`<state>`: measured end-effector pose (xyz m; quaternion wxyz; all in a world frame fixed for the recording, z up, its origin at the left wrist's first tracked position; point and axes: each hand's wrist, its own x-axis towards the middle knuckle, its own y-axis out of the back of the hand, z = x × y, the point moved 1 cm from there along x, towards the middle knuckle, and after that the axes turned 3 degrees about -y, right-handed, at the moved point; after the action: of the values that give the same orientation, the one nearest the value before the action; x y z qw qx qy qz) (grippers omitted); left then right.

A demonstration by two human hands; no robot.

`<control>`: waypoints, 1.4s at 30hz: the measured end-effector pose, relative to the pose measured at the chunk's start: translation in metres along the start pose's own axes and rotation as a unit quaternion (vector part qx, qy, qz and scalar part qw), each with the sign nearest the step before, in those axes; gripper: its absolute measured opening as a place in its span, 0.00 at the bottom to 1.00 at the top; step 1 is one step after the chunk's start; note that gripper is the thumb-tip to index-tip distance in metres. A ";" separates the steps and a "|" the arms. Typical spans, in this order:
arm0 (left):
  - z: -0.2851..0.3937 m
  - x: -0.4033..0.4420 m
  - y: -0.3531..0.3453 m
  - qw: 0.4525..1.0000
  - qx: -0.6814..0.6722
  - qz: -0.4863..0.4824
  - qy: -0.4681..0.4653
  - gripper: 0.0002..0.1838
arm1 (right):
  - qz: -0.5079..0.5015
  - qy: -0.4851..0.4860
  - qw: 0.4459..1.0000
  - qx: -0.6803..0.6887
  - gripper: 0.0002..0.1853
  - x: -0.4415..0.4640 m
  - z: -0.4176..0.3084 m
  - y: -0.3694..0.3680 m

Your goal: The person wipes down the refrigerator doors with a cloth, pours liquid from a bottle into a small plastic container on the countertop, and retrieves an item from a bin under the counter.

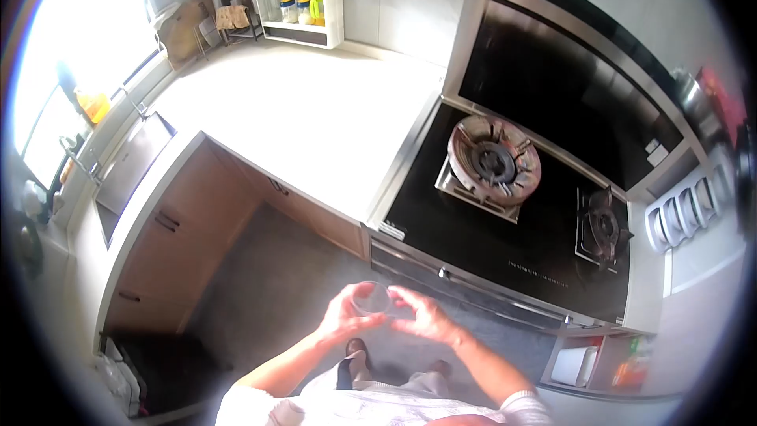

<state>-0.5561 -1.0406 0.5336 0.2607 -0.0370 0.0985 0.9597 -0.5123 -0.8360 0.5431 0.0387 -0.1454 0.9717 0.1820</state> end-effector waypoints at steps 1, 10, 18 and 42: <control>-0.003 0.007 0.023 0.999 0.028 0.032 -0.030 0.38 | 0.026 -0.029 0.999 0.004 0.35 0.025 -0.020 0.014; 0.012 0.092 0.135 0.980 0.059 0.185 -0.052 0.45 | 0.199 0.149 0.967 0.062 0.26 0.249 -0.165 0.204; 0.004 0.134 0.222 0.962 0.042 0.263 -0.059 0.41 | 0.446 0.189 0.868 -0.107 0.34 0.480 -0.269 0.364; -0.035 0.311 0.357 0.986 0.047 0.117 -0.110 0.41 | 0.658 0.007 0.710 -0.253 0.44 0.617 -0.322 0.439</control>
<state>-1.0039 -1.1960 0.5220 0.1573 0.0929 0.1176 0.9761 -1.2388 -0.7272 0.9140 -0.1356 0.5248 0.7393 0.3995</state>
